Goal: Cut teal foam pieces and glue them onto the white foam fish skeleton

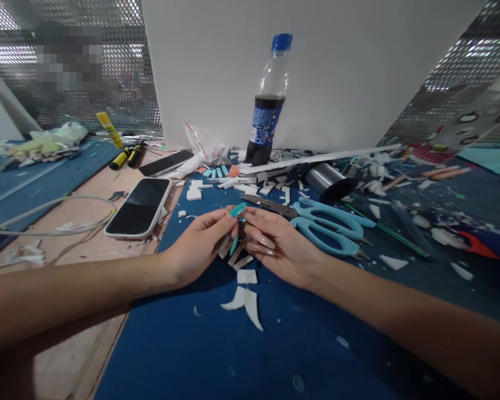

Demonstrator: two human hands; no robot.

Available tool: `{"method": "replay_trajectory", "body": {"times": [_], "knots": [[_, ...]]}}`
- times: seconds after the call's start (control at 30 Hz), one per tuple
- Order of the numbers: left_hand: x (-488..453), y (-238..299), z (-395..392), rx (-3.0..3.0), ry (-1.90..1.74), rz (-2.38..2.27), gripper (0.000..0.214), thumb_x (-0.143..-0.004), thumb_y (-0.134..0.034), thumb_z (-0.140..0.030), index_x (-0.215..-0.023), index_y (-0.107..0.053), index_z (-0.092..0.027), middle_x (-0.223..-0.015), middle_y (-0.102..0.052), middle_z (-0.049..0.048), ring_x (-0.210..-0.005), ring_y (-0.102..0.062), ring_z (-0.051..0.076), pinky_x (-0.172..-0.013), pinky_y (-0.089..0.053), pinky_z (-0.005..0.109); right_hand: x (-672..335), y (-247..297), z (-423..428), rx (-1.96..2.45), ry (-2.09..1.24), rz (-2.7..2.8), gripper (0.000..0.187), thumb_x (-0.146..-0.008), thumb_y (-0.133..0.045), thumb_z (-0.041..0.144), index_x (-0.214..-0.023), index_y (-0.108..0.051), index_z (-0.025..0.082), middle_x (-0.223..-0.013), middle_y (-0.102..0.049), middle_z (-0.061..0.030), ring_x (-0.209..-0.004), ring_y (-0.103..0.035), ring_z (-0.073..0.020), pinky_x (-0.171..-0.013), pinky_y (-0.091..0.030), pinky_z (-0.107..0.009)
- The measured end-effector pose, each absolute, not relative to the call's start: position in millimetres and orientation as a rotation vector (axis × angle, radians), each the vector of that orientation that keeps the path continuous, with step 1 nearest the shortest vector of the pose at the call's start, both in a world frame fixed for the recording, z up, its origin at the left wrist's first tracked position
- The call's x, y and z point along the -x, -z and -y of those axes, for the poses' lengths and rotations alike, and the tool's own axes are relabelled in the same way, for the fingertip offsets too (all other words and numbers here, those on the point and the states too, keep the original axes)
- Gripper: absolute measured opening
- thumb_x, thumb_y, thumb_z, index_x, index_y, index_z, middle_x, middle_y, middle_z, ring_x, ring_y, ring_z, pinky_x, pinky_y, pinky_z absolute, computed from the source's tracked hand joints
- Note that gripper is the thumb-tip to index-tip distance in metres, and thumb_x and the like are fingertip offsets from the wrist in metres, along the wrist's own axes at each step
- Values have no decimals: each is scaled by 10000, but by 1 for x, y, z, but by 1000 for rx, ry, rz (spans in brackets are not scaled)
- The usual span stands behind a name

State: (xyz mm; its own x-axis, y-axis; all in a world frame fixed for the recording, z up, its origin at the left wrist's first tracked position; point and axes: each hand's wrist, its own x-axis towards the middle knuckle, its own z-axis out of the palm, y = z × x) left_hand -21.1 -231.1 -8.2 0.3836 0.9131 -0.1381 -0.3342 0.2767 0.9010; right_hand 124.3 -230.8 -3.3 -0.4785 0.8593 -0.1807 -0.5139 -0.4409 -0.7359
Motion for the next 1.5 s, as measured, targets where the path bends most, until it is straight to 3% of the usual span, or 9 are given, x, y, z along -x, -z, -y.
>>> {"method": "replay_trajectory", "body": {"times": [0.3, 0.6, 1.5], "knots": [[19, 5, 232, -875, -959, -748, 292, -787, -596, -227, -533, -498, -124, -573, -450, -38, -543, -401, 44, -538, -366, 130, -124, 6, 231, 693, -1995, 739, 12, -823, -556, 146, -820, -548, 137, -427, -454, 68, -337, -251, -12, -384, -256, -125], [17, 4, 232, -851, -982, -758, 335, -734, -662, -260, -493, -479, -116, -631, -467, -28, -594, -418, 46, -577, -378, 129, -125, 5, 232, 704, -2007, 722, 80, -794, -616, 184, -828, -559, 139, -432, -456, 69, -353, -261, -11, -400, -265, -127], [18, 5, 232, -906, -974, -748, 320, -805, -575, -228, -511, -499, -125, -579, -439, -35, -547, -370, 50, -542, -337, 149, -124, 4, 232, 733, -1998, 754, 84, -800, -603, 195, -826, -541, 144, -434, -446, 71, -352, -244, -10, -406, -239, -142]]}}
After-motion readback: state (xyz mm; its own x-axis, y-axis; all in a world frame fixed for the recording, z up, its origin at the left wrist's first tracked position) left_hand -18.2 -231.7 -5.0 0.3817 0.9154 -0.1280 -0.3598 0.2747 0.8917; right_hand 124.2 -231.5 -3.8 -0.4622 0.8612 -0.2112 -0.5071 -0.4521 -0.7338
